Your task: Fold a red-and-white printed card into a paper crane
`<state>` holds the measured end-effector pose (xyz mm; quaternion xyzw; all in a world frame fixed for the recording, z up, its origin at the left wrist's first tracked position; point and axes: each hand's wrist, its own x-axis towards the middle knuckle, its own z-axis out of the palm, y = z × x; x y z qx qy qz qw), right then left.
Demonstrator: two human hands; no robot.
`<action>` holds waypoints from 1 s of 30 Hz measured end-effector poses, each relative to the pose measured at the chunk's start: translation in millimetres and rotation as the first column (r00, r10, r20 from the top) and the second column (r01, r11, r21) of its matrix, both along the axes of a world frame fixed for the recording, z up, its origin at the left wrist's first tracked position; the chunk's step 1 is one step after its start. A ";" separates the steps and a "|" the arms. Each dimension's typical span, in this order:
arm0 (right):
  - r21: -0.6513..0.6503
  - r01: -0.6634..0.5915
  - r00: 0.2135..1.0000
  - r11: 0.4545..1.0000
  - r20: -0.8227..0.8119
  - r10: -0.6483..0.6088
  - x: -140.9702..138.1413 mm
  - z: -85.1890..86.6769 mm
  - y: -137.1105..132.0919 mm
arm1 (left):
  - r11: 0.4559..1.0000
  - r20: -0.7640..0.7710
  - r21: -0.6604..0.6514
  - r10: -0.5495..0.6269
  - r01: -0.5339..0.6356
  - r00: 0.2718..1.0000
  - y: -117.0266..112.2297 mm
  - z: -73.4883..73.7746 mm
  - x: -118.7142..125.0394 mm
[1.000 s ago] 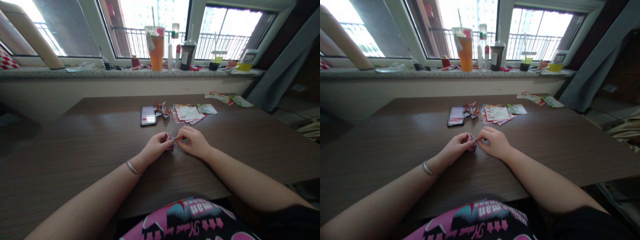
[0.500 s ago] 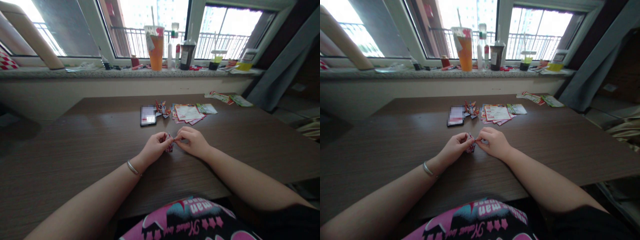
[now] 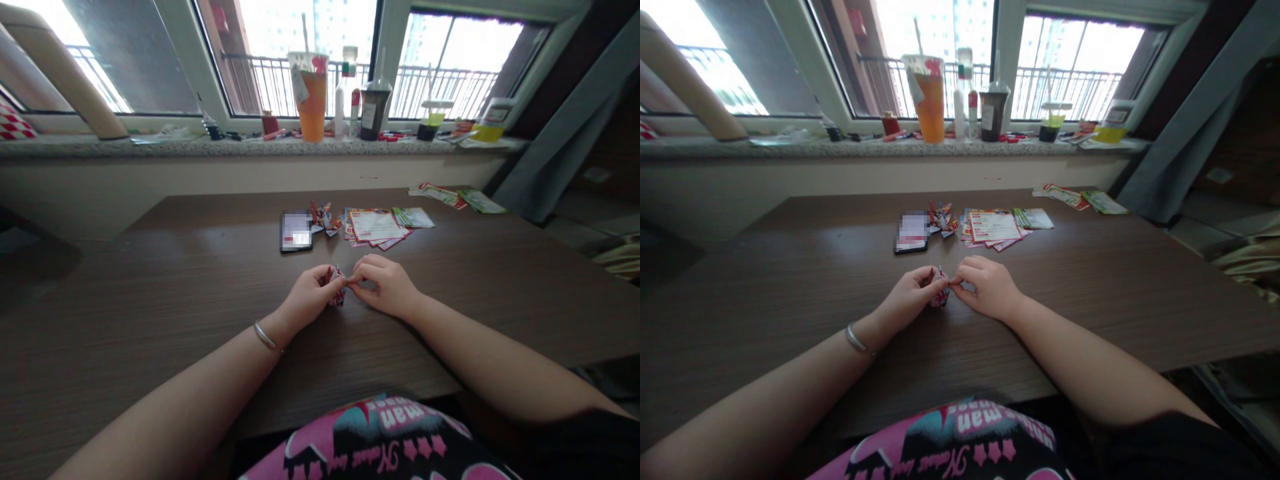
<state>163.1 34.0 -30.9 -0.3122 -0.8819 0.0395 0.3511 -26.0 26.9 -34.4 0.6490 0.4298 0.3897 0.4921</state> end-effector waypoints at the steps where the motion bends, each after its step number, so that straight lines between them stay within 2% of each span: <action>1: 0.005 0.007 1.000 1.000 0.001 -0.007 -0.1 -0.1 -0.1 | 1.000 0.002 -0.003 -0.002 0.002 1.000 0.2 -0.1 0.0; 12: -0.010 0.019 0.999 1.000 0.028 -0.019 0.6 0.0 -1.5 | 0.999 0.056 -0.037 0.010 -0.008 0.998 1.9 -0.2 0.7; 21: -0.053 0.105 0.994 0.993 -0.022 -0.106 -2.6 0.3 -3.8 | 1.000 0.039 -0.015 0.000 0.000 0.999 3.6 -3.3 -0.1; 26: 0.063 0.177 0.984 0.982 0.022 -0.179 -5.7 0.2 -5.0 | 0.999 0.031 -0.032 -0.018 0.019 0.999 4.6 -5.3 1.0; 30: 0.175 0.180 0.974 0.968 0.107 -0.200 -5.8 1.6 -5.7 | 1.000 -0.007 -0.002 0.002 -0.002 1.000 4.1 -7.9 1.1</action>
